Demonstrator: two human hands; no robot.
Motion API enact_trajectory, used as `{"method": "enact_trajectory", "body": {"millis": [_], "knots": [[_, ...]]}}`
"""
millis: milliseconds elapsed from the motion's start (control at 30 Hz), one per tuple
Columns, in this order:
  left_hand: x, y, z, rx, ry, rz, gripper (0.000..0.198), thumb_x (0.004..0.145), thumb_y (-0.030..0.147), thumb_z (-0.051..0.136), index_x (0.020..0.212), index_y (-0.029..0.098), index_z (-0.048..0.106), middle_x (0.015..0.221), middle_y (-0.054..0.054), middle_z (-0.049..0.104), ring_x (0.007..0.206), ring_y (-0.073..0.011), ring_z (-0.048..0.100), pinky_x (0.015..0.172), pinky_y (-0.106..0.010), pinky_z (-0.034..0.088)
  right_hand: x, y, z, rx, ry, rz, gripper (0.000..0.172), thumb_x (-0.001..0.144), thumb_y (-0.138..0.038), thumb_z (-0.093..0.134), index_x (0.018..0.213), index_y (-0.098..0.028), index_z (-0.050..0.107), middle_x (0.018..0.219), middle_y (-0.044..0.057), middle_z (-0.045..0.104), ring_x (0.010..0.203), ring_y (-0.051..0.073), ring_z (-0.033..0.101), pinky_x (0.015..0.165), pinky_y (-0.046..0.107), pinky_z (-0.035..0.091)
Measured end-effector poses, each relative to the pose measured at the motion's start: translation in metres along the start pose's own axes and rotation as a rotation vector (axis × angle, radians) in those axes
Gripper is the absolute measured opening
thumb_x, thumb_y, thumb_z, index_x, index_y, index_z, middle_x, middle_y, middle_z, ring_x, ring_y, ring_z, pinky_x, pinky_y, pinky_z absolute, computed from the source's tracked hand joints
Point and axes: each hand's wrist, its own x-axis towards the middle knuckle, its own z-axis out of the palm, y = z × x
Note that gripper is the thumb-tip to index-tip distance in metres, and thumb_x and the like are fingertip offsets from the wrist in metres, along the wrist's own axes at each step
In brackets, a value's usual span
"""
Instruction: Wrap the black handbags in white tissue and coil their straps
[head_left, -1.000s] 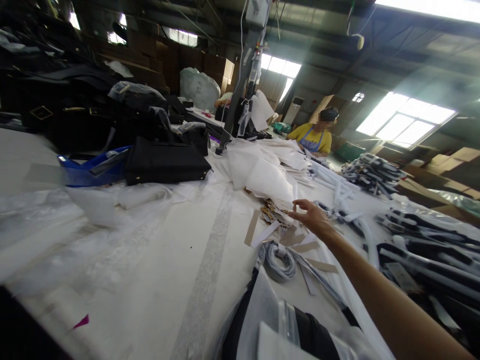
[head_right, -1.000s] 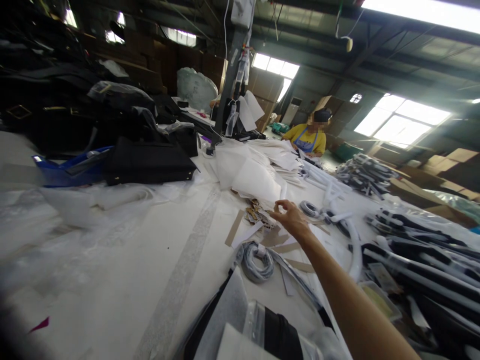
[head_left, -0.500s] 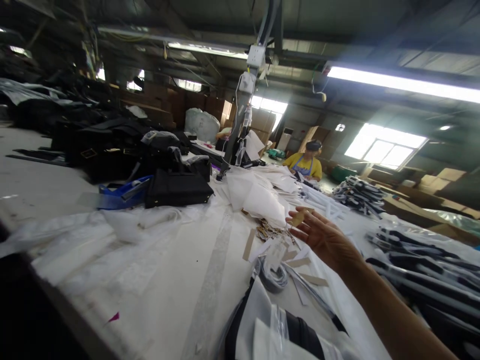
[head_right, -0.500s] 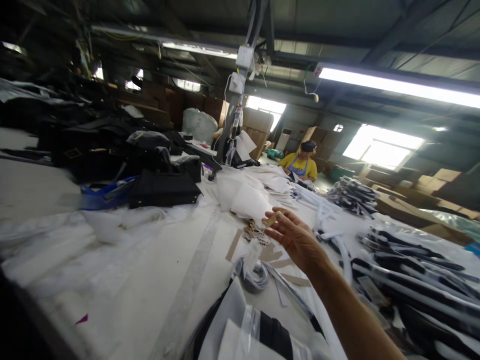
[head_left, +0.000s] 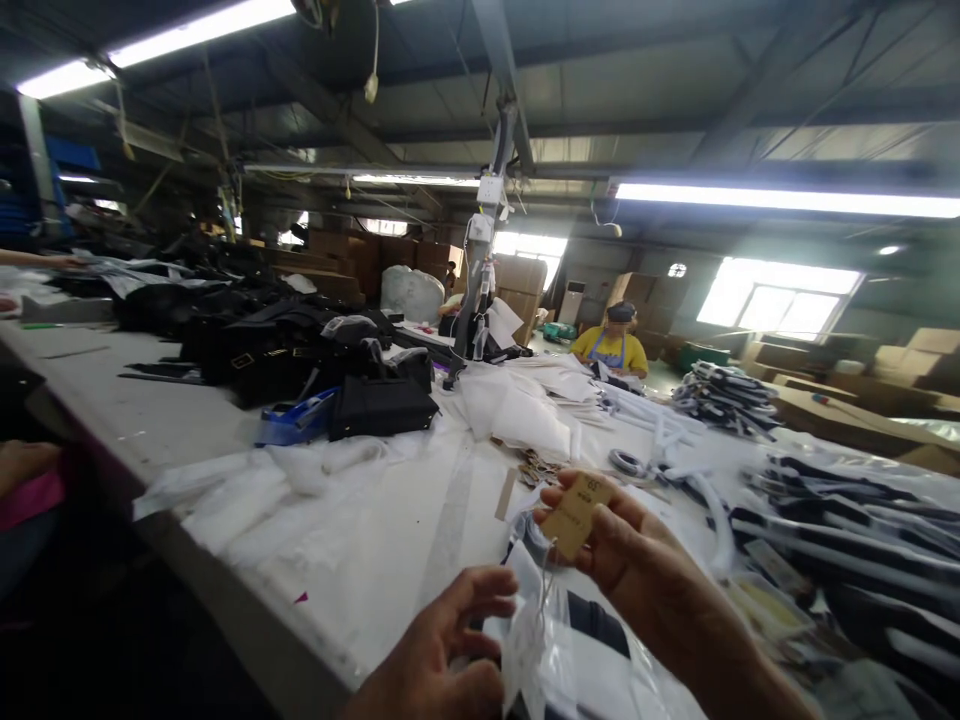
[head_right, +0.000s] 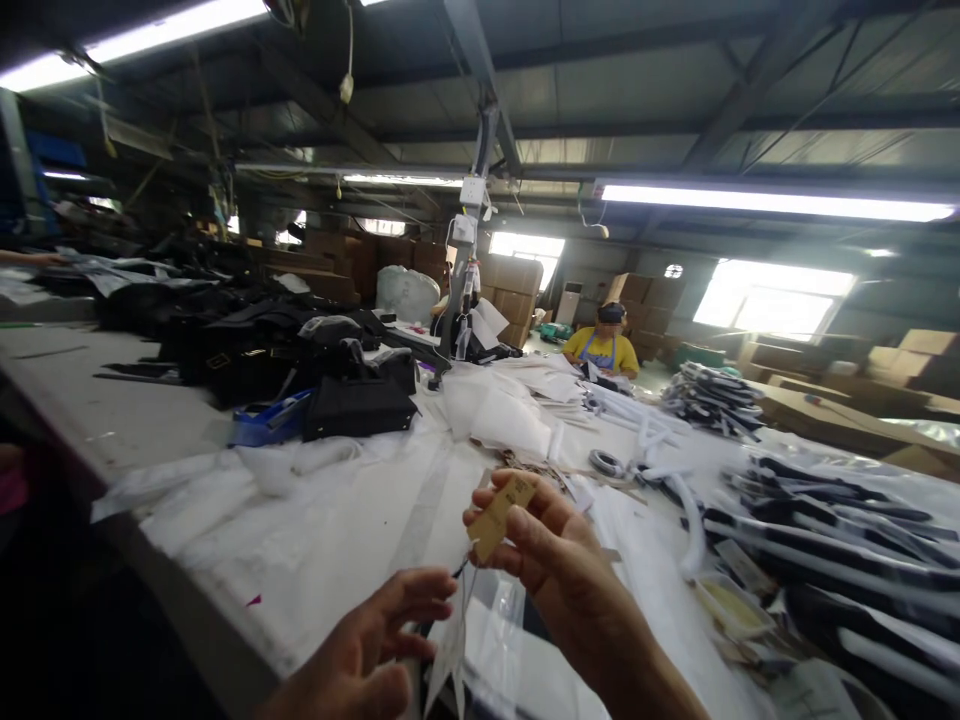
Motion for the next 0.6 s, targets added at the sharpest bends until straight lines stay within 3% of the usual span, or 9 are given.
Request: {"method": "enact_trajectory", "body": {"millis": [100, 233, 400, 600], "knots": [[0.017, 0.001, 0.033, -0.076, -0.182, -0.043, 0.074, 0.07, 0.059, 0.078, 0.129, 0.02, 0.057, 0.126, -0.013, 0.062, 0.113, -0.0301, 0.059, 0.095, -0.039, 0.044, -0.016, 0.004, -0.002, -0.004, 0.039, -0.04, 0.041, 0.074, -0.042, 0.081, 0.109, -0.024, 0.067, 0.108, 0.009, 0.071, 0.1, 0.025, 0.066, 0.078, 0.037, 0.056], [0.016, -0.008, 0.061, -0.323, -0.208, -0.108, 0.053, 0.077, 0.046, 0.077, 0.115, 0.013, 0.06, 0.092, -0.012, 0.072, 0.083, -0.0228, 0.068, 0.077, -0.034, 0.049, -0.031, 0.003, -0.014, 0.002, 0.125, -0.095, 0.033, 0.08, -0.038, 0.077, 0.108, -0.025, 0.066, 0.109, 0.006, 0.07, 0.098, 0.022, 0.065, 0.079, 0.034, 0.055], [0.006, -0.016, 0.068, -0.438, -0.193, -0.22, 0.045, 0.076, 0.034, 0.08, 0.11, 0.012, 0.062, 0.092, -0.012, 0.073, 0.079, -0.0209, 0.071, 0.073, -0.03, 0.051, -0.041, -0.001, -0.029, -0.016, 0.239, -0.13, 0.036, 0.078, -0.042, 0.078, 0.107, -0.024, 0.064, 0.109, 0.005, 0.069, 0.096, 0.021, 0.065, 0.079, 0.034, 0.056], [0.003, -0.009, 0.067, -0.406, -0.152, -0.231, 0.044, 0.073, 0.043, 0.081, 0.098, 0.012, 0.062, 0.087, -0.012, 0.075, 0.071, -0.0196, 0.071, 0.068, -0.028, 0.052, -0.047, 0.012, -0.052, -0.314, 0.362, -0.172, 0.066, 0.068, -0.049, 0.083, 0.123, -0.025, 0.055, 0.111, 0.01, 0.07, 0.099, 0.027, 0.067, 0.082, 0.04, 0.057]]}}
